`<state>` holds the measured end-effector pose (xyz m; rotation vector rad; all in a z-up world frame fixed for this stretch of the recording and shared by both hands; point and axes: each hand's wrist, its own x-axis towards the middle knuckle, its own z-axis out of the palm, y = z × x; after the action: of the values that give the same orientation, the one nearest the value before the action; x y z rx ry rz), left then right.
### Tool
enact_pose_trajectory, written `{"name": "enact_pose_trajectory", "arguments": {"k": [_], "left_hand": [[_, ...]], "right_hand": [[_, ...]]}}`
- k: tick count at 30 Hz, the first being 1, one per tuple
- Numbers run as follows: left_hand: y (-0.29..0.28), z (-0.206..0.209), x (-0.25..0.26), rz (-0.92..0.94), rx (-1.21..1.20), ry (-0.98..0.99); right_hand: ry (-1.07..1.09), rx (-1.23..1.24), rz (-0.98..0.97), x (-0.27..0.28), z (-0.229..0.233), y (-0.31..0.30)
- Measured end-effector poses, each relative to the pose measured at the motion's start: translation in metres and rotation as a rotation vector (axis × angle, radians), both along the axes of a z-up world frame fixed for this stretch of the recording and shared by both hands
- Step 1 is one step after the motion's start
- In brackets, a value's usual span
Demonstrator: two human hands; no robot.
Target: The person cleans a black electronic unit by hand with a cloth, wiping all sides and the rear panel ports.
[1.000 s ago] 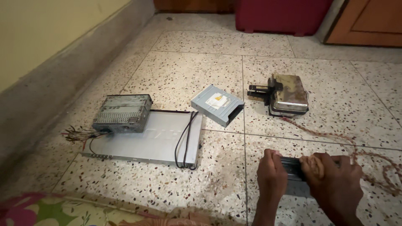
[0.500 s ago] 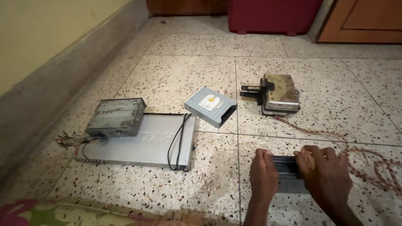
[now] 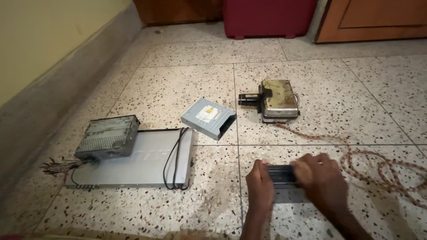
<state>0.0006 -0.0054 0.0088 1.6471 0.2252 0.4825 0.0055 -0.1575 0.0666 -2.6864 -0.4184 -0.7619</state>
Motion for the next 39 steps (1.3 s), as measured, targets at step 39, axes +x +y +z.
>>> {"name": "enact_pose_trajectory", "arguments": {"k": [39], "left_hand": [[-0.006, -0.109, 0.060, 0.199, -0.043, -0.062]], "right_hand": [[0.337, 0.184, -0.037, 0.040, -0.033, 0.014]]}}
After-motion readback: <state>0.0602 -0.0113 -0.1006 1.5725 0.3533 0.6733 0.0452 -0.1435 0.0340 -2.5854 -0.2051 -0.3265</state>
